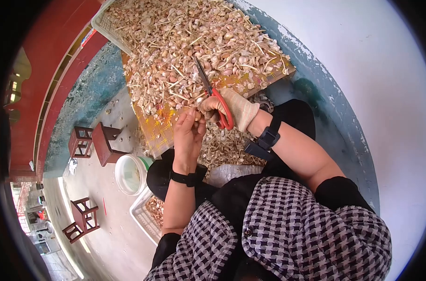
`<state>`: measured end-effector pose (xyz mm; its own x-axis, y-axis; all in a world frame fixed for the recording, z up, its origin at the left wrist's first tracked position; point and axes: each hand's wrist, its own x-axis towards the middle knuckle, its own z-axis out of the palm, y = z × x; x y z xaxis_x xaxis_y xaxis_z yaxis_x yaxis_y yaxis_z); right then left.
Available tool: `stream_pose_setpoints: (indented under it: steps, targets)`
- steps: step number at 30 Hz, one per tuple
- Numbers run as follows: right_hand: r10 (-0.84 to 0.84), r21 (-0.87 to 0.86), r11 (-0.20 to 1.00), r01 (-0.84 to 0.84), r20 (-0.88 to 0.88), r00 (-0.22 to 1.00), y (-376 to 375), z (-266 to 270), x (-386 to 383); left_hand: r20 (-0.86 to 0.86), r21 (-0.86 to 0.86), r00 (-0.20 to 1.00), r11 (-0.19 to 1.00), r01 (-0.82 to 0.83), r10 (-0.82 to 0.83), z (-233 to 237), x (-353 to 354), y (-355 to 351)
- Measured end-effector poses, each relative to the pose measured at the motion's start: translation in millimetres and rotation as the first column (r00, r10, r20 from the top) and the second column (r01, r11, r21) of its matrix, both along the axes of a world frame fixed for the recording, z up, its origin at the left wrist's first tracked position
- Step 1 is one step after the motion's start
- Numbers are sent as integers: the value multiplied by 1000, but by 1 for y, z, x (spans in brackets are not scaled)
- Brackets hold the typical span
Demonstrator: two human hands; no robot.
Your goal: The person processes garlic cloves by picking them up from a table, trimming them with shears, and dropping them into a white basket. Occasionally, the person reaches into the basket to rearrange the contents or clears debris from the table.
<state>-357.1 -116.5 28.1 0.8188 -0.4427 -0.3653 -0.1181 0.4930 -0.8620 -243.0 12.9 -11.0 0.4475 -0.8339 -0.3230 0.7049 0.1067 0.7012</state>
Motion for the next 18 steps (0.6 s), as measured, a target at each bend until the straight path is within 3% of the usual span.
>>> stream_pose_setpoints:
  steps: [2, 3, 4, 6, 7, 8, 10, 12, 14, 16, 17, 18]
  targets:
    - [16, 22, 1000, -17, 40, 999, 13, -1, -2, -43, 45, 999, 999, -12, 14, 2, -6, 15]
    - [14, -28, 1000, -15, -21, 1000, 20, -1, -2, -86, 27, 996, 1000, -7, 9, 0, -9, 24]
    - [-20, -162, 987, 25, 31, 999, 28, -8, 1, -128, 4, 992, 1000, -3, 4, -1, -11, 32]
    - [143, -152, 981, -122, 135, 980, 52, -10, 1, -208, 40, 977, 998, -41, 48, 6, -21, 58]
    - [151, -553, 820, -147, -39, 988, 65, -5, 4, -243, 48, 967, 997, -63, 73, 15, -26, 71]
    - [159, -799, 550, -245, -188, 969, 80, 3, 3, -277, 56, 956, 995, -81, 94, 20, -31, 85]
    - [266, -891, 413, -187, -78, 961, 117, -15, 13, -292, 75, 934, 979, -190, 204, -7, -27, 127]
    - [456, -789, 484, -378, -141, 879, 135, -16, 19, -218, 99, 944, 968, -232, 249, -6, -24, 171]
    - [469, -748, 531, -399, -132, 873, 139, -13, 19, -255, 93, 881, 917, -388, 399, -9, -18, 234]
    - [393, -838, 453, -306, -120, 912, 125, -24, 23, -69, 128, 817, 817, -562, 573, -32, -12, 311]
    - [356, -876, 407, -259, -110, 928, 112, -28, 27, 31, 277, 690, 657, -701, 723, -47, -10, 336]
    - [327, -836, 487, -251, -92, 941, 96, -22, 29, 158, 395, 540, 448, -802, 827, -60, -9, 360]
